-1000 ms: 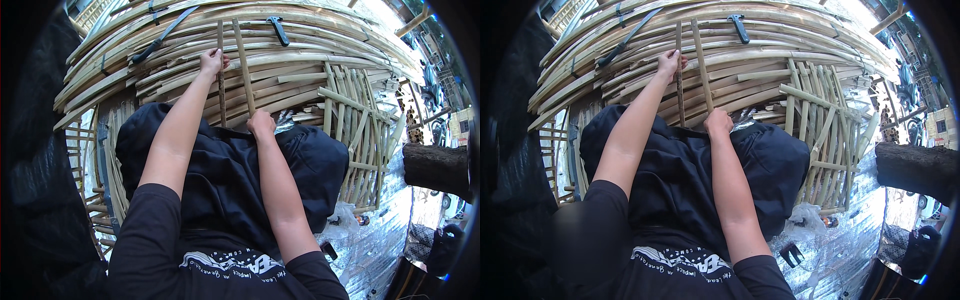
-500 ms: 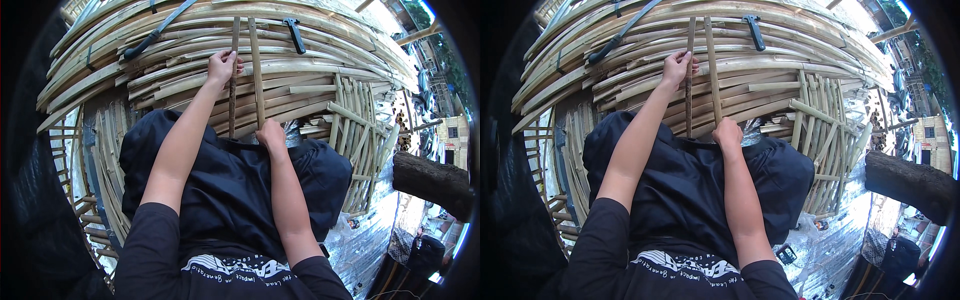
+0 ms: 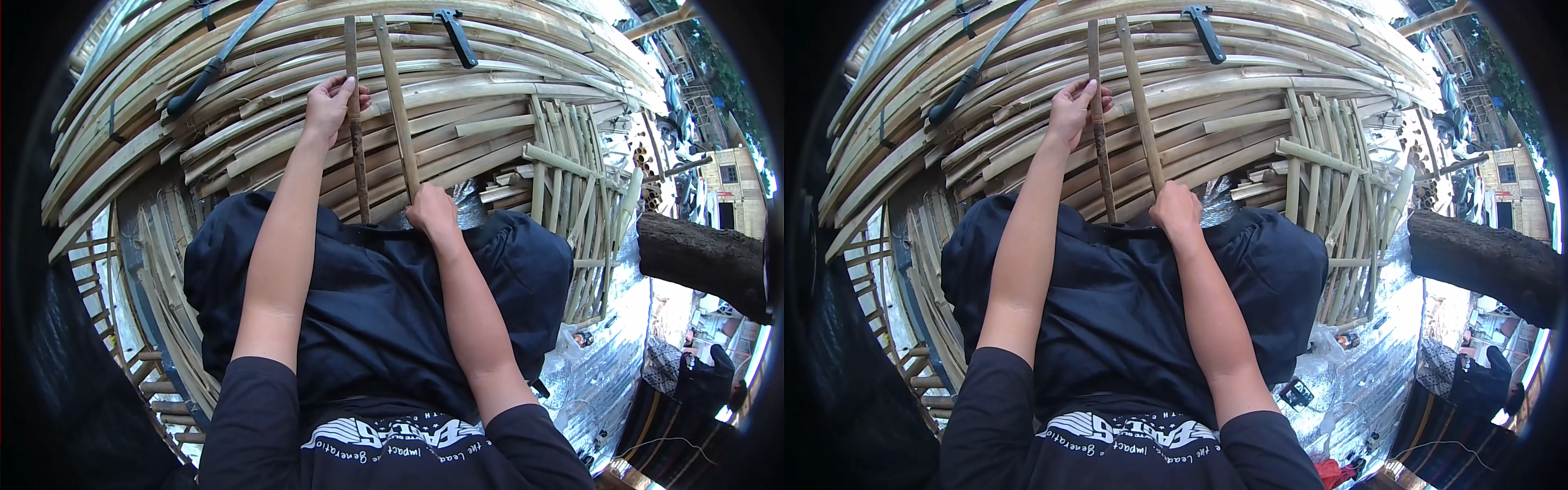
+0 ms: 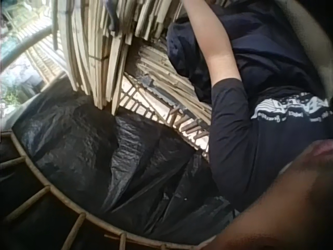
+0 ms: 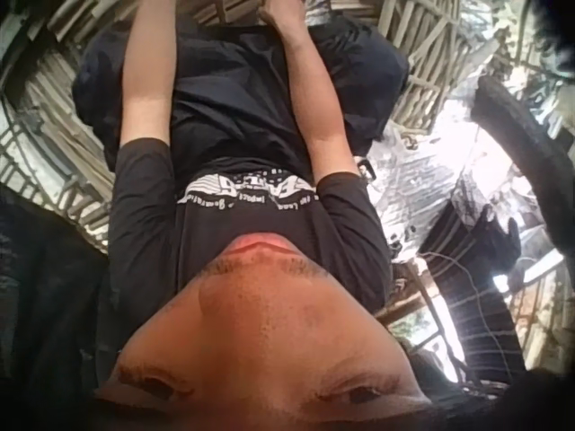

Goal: The person weaves thin bamboo slats into a larger structure by hand, using a small hammer to tap them into place and aligning them between other vertical and horizontal bamboo pieces.

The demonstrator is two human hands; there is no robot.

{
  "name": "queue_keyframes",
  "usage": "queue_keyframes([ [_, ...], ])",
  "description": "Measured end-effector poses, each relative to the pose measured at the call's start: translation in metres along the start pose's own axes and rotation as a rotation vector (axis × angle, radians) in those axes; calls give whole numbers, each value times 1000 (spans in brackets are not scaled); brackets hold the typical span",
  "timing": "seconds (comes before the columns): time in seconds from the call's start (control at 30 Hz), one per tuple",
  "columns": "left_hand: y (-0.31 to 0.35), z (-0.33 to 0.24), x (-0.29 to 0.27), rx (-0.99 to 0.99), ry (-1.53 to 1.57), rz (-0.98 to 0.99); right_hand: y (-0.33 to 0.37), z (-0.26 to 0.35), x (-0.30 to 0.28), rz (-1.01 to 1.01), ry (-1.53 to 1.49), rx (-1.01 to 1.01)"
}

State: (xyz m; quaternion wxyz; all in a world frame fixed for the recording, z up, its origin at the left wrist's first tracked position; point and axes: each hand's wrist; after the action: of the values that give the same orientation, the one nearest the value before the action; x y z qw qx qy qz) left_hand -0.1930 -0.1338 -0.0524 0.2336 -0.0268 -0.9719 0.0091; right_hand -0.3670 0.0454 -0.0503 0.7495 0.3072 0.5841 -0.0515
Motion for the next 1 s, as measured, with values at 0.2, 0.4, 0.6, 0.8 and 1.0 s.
queue_keyframes([
  [0.2, 3, -2, -2, 7, 0, 12, 6, 2, -1, 4, -22, -3],
  [0.4, 1, 0, -7, -4, -25, 50, 5, 2, 1, 1, -44, -3],
  [0.6, 1, 0, -6, -10, 1, 31, 3, 0, 2, -5, -46, -21],
  [0.8, 3, -2, -6, -26, -12, 31, 4, 1, 0, 5, -42, -37],
  [1.0, 3, -4, -5, -34, -21, 27, 3, 1, 2, -10, -41, -42],
])
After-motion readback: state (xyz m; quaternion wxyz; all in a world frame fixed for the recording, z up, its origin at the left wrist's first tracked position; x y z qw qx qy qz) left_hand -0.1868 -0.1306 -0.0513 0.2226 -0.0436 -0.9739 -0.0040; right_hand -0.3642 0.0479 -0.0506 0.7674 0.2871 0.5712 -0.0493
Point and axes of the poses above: each hand's wrist, its own y-axis away from the middle knuckle, its own x-axis out of the palm, z = x × y, and after that the axes turned 10 degrees about x, right-handed
